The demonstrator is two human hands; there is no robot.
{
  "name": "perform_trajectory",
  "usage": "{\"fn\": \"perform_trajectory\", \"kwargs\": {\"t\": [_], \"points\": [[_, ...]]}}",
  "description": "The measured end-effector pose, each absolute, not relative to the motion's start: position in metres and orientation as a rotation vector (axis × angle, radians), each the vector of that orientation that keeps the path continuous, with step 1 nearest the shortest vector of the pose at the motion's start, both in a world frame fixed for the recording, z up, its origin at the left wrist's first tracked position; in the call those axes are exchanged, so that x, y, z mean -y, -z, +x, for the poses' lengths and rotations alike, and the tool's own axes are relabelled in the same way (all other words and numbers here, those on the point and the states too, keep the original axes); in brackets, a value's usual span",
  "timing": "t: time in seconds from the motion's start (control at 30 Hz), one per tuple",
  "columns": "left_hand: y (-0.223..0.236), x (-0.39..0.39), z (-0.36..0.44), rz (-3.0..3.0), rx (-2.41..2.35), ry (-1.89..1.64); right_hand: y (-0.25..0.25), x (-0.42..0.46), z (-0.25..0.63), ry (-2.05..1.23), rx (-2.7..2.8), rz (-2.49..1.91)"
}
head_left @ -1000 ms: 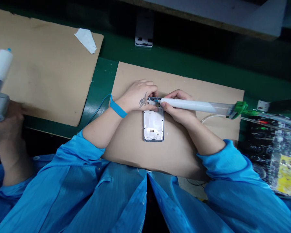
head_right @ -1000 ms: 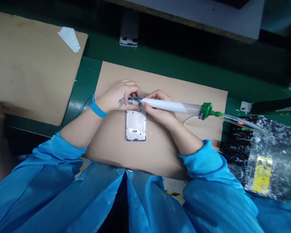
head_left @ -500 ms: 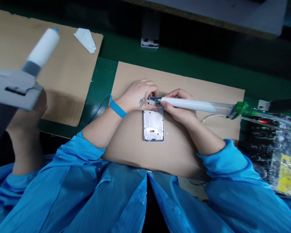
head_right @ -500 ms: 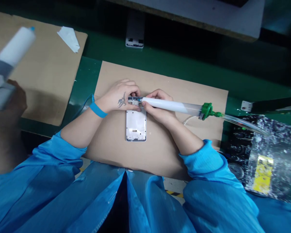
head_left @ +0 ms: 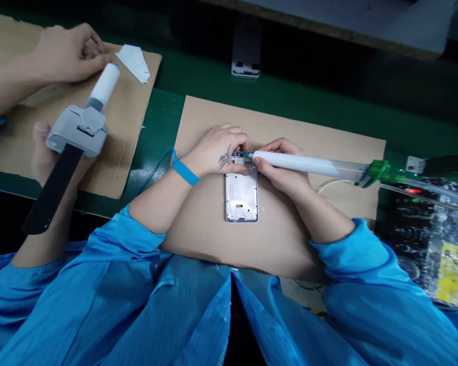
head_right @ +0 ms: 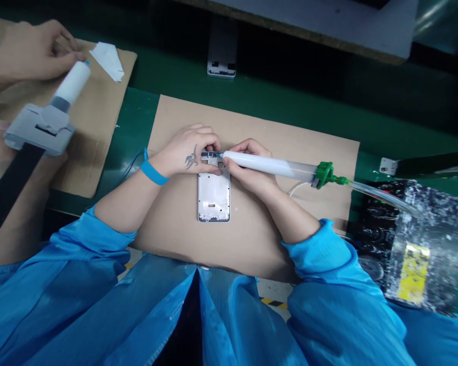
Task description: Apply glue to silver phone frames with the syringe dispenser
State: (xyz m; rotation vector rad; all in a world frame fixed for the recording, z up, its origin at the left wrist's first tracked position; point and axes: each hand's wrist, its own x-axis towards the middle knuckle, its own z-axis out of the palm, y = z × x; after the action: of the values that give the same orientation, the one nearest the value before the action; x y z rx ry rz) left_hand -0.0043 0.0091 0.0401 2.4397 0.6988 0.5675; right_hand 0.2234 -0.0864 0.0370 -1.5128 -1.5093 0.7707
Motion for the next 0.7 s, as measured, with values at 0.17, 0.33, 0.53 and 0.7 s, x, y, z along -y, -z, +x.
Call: {"fn": "perform_trajectory", "kwargs": {"t": [0.17, 0.33, 0.53, 0.7], "points": [[-0.0411, -0.0084, -0.0049, 2.444, -0.692, -0.575, -0.0381, 0.0853, 0.2233, -0.796, 1.528, -1.513], [-0.0428, -0.0074, -0.0043, 2.442, -0.708, -0.559, -0.0396, 0.0859, 0.2212, -0.81, 1.514, -1.502], [-0.0458, -0.0058, -0.0022, 2.43, -0.728, -0.548, -0.0416, 0.0876, 0.216, -0.869, 1.504, -1.464], [-0.0446, -0.0072, -0.0022, 2.423, -0.718, -0.531, -0.0451, 0.0871, 0.2171, -0.882, 1.497, -1.52]]}}
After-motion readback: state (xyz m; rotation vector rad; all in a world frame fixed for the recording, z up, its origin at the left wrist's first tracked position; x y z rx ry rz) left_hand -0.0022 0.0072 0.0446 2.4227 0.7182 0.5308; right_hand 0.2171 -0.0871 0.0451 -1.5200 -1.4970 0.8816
